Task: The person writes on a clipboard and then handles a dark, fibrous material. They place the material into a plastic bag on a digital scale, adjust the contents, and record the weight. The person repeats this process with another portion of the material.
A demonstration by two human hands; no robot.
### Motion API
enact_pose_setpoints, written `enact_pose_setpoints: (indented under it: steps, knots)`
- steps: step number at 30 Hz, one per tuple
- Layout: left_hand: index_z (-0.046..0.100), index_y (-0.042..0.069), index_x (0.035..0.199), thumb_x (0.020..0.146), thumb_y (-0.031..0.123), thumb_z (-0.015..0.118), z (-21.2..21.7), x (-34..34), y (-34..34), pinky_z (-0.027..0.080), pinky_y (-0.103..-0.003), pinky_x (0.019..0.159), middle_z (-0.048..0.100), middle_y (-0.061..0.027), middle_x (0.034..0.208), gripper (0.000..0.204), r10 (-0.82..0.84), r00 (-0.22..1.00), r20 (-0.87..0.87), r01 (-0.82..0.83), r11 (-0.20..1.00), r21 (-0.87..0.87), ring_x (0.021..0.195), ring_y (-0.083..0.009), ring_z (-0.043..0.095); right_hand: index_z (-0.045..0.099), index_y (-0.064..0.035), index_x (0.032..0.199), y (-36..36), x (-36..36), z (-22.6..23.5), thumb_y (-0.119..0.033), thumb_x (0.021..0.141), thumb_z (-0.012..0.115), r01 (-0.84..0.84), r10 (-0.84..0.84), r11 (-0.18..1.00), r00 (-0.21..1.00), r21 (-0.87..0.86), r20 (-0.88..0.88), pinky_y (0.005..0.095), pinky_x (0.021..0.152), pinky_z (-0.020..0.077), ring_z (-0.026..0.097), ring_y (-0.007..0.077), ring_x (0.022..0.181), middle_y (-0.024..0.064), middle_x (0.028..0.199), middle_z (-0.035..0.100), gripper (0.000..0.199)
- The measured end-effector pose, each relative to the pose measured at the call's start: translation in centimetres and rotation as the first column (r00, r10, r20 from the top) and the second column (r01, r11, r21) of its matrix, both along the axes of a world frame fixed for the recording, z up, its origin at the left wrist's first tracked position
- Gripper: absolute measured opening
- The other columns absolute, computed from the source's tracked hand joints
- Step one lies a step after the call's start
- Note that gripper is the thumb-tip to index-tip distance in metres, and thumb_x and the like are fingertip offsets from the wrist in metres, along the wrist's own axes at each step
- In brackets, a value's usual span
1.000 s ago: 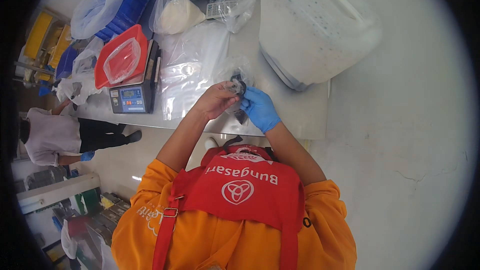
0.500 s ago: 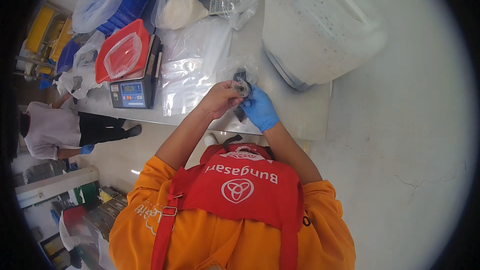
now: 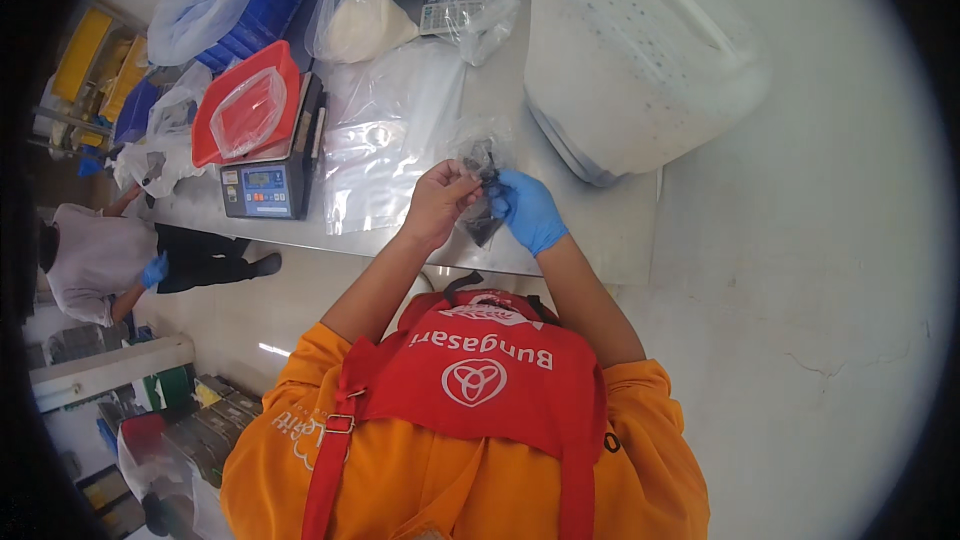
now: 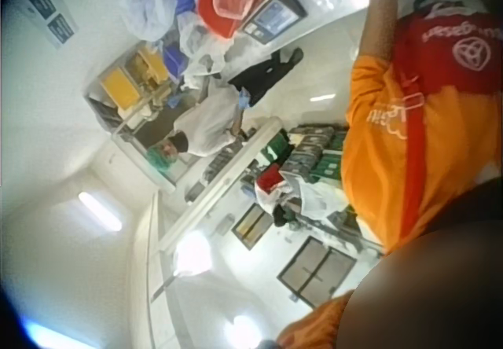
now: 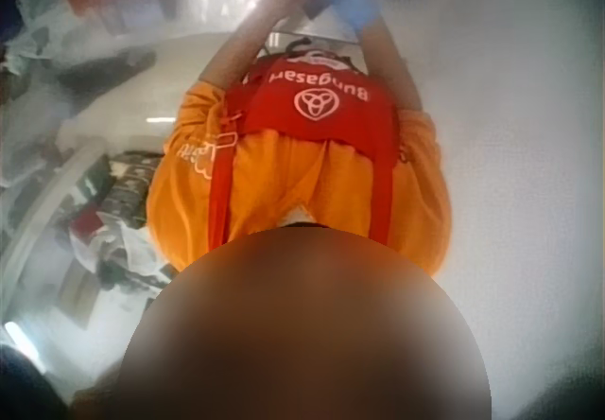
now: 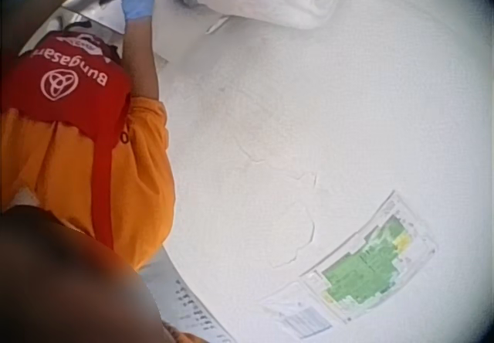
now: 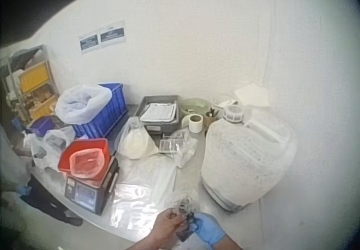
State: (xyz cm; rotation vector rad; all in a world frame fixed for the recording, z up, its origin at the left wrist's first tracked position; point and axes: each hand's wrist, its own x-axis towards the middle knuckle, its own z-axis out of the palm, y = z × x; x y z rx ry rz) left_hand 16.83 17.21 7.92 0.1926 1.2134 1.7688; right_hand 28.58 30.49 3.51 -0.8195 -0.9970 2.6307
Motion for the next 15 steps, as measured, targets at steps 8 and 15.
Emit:
enact_pose_setpoints:
  steps: [8, 15]
  knots:
    - [0.062, 0.006, 0.095, 0.091, 0.007, 0.067, 1.0, -1.4, -0.1, 0.05, -0.02, 0.067, 0.065, -0.0015, 0.081, 0.007, -0.088, 0.993, 0.083, 0.091, 0.995, -0.037, 0.072, -0.0093, 0.063, 0.062, -0.0018, 0.109, -0.8, -0.9, 4.8, -0.003, 0.077, 0.071, -0.01, -0.113, 0.26, 0.993, 0.966, 0.04, 0.0287, 0.069, 0.0503, 0.061, 0.0154, 0.072, 0.0095, 0.085, 0.066, 0.033]
    - [0.069, 0.01, 0.098, 0.081, 0.02, 0.074, -0.9, -2.4, -1.1, 0.05, -0.042, 0.092, 0.057, -0.0224, 0.126, 0.021, -0.012, 0.137, -0.991, -0.374, 0.925, -0.063, 0.106, -0.0307, 0.063, 0.06, 0.0001, 0.105, -1.2, -1.3, 2.5, -0.004, 0.082, 0.069, 0.114, -0.18, 0.396, 0.983, 0.911, -0.045, 0.0278, 0.07, 0.0494, 0.06, 0.0117, 0.075, 0.0075, 0.084, 0.065, 0.025]
